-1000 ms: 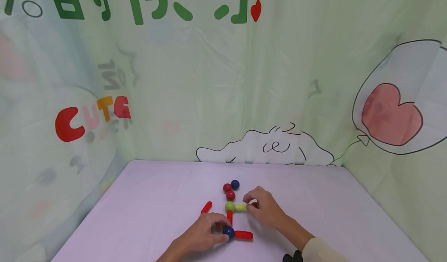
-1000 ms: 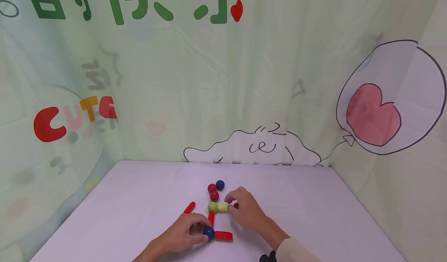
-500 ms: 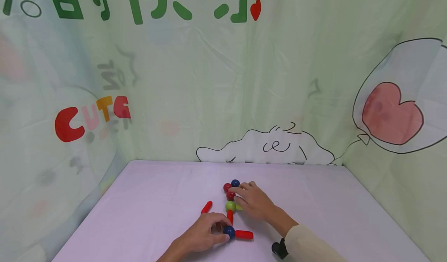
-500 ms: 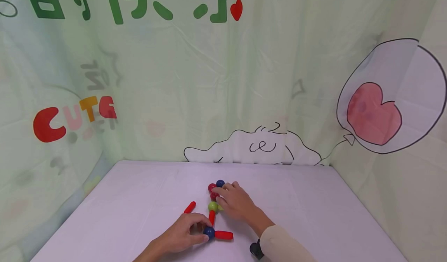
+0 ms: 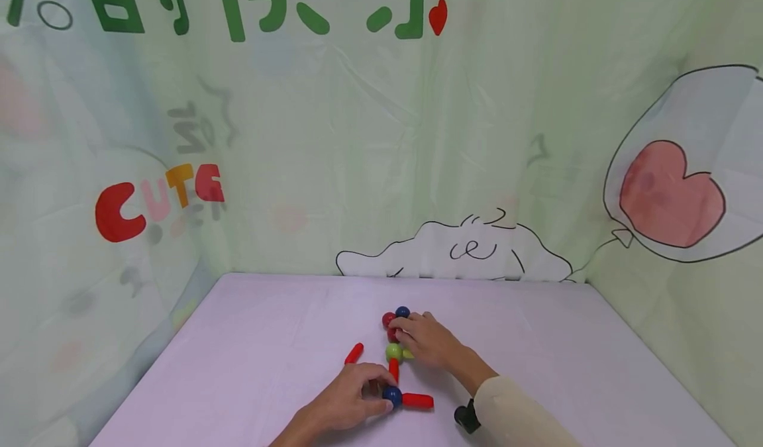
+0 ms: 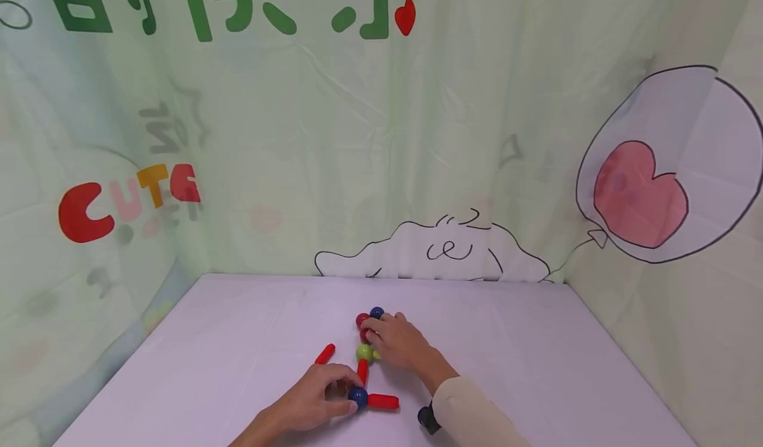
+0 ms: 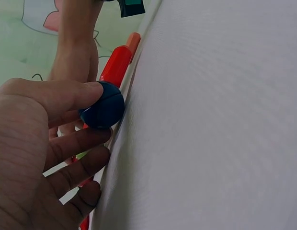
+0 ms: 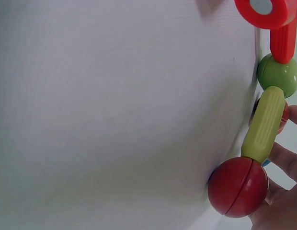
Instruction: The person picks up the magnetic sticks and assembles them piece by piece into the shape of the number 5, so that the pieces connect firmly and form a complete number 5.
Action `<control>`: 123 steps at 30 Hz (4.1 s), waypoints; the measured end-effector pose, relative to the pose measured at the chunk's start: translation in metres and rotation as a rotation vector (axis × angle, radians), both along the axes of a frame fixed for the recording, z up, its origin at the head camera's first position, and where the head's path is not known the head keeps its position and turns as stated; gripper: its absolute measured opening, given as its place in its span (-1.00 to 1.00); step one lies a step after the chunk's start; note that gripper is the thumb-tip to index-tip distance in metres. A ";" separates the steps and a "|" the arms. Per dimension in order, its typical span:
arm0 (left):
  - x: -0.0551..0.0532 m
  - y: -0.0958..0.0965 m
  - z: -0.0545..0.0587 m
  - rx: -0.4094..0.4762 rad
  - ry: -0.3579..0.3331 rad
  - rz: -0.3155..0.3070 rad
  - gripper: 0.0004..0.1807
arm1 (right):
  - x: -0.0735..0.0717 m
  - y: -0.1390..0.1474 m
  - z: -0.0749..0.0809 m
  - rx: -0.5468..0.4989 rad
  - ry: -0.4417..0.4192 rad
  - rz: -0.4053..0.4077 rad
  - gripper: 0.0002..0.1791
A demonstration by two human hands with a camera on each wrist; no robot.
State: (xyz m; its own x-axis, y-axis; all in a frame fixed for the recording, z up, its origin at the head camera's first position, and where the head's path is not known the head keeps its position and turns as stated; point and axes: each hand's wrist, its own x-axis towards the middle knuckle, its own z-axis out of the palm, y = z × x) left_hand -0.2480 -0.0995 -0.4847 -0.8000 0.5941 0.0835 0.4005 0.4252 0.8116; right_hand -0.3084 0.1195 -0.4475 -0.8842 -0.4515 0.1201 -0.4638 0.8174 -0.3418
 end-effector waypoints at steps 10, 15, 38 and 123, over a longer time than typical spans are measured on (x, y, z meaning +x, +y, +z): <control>0.000 0.001 0.000 -0.023 -0.023 0.016 -0.77 | -0.001 0.003 -0.005 -0.046 -0.119 -0.081 -0.67; 0.001 0.000 0.000 -0.021 -0.018 0.021 -0.77 | -0.002 0.006 -0.005 -0.080 -0.118 -0.078 -0.67; 0.001 0.000 -0.002 -0.014 -0.004 0.011 -0.77 | 0.011 0.021 0.002 -0.287 -0.160 -0.168 -0.63; 0.000 0.012 0.009 -0.101 0.005 0.103 -0.70 | 0.062 0.072 -0.010 -0.437 -0.388 0.024 -0.72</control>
